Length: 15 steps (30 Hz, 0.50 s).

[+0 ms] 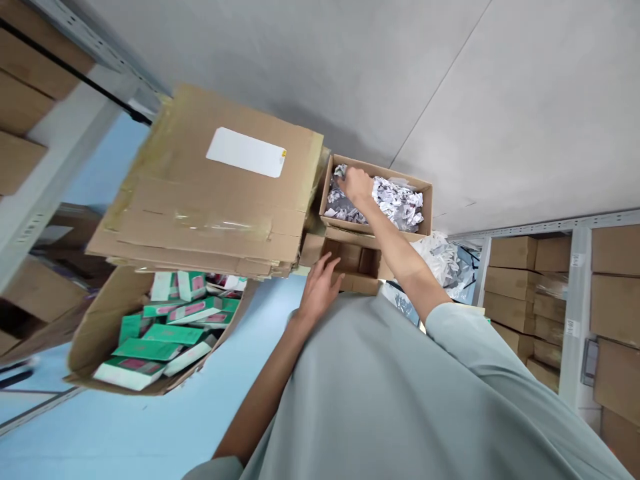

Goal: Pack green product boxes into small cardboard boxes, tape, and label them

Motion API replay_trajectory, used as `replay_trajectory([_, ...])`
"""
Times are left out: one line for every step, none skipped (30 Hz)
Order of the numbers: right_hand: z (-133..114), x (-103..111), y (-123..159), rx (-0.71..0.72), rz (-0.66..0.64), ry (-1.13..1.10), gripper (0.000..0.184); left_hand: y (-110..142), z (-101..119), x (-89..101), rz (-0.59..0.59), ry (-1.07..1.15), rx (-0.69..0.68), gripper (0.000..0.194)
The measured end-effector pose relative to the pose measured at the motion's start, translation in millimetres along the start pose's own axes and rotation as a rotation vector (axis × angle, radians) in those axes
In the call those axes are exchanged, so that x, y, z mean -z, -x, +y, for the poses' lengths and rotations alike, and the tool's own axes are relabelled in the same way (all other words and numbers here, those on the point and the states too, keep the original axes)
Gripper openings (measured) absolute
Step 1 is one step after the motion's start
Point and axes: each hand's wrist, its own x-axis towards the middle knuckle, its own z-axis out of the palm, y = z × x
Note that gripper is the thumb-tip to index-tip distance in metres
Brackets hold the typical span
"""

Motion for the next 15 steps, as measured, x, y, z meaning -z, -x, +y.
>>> replay_trajectory([-2, 2, 3, -0.061, -0.018, 0.037, 0.039, 3, 3, 2.5, 0.006, 0.006, 0.007, 0.047])
replay_trajectory([-5, 6, 9, -0.132, -0.016, 0.059, 0.029, 5, 6, 5.2, 0.015, 0.015, 0.014, 0.046])
replay_trajectory([-7, 12, 18, -0.180, 0.013, 0.048, 0.021, 6, 9, 8.1, 0.024, 0.026, 0.021, 0.046])
replay_trajectory([-9, 19, 30, -0.204, 0.032, 0.037, 0.015, 6, 11, 11.3, 0.033, 0.039, 0.028, 0.047])
replay_trajectory([-10, 27, 46, -0.216, 0.058, 0.009, 0.014, 5, 14, 14.5, 0.043, 0.055, 0.033, 0.047])
replay_trajectory([-11, 35, 64, -0.212, 0.077, -0.016, 0.017, 3, 17, 17.8, 0.055, 0.074, 0.039, 0.048])
replay_trajectory([-11, 44, 86, -0.199, 0.090, -0.041, 0.022, 0, 20, 21.0, 0.069, 0.096, 0.045, 0.049])
replay_trajectory([-11, 52, 109, -0.179, 0.132, -0.112, 0.028, -3, 23, 23.8, 0.086, 0.124, 0.049, 0.051])
replay_trajectory([-11, 59, 135, -0.171, 0.178, -0.191, 0.035, -7, 27, 26.0, 0.101, 0.161, 0.050, 0.054])
replay_trajectory([-12, 64, 162, -0.165, 0.194, -0.271, 0.041, -10, 31, 27.4, 0.109, 0.211, 0.047, 0.061])
replay_trajectory([-13, 68, 188, -0.174, 0.200, -0.345, 0.046, -14, 34, 27.9, 0.106, 0.276, 0.040, 0.069])
replay_trajectory([-16, 70, 214, -0.194, 0.184, -0.412, 0.050, -18, 38, 27.3, 0.090, 0.351, 0.028, 0.078])
replay_trajectory([-20, 70, 237, -0.217, 0.158, -0.464, 0.053, -21, 40, 25.7, 0.059, 0.429, 0.014, 0.084])
replay_trajectory([-23, 68, 258, -0.235, 0.118, -0.504, 0.054, -23, 42, 23.1, 0.016, 0.496, 0.002, 0.086])
replay_trajectory([-26, 65, 276, -0.254, 0.085, -0.531, 0.055, -25, 43, 19.5, -0.032, 0.544, -0.002, 0.083])
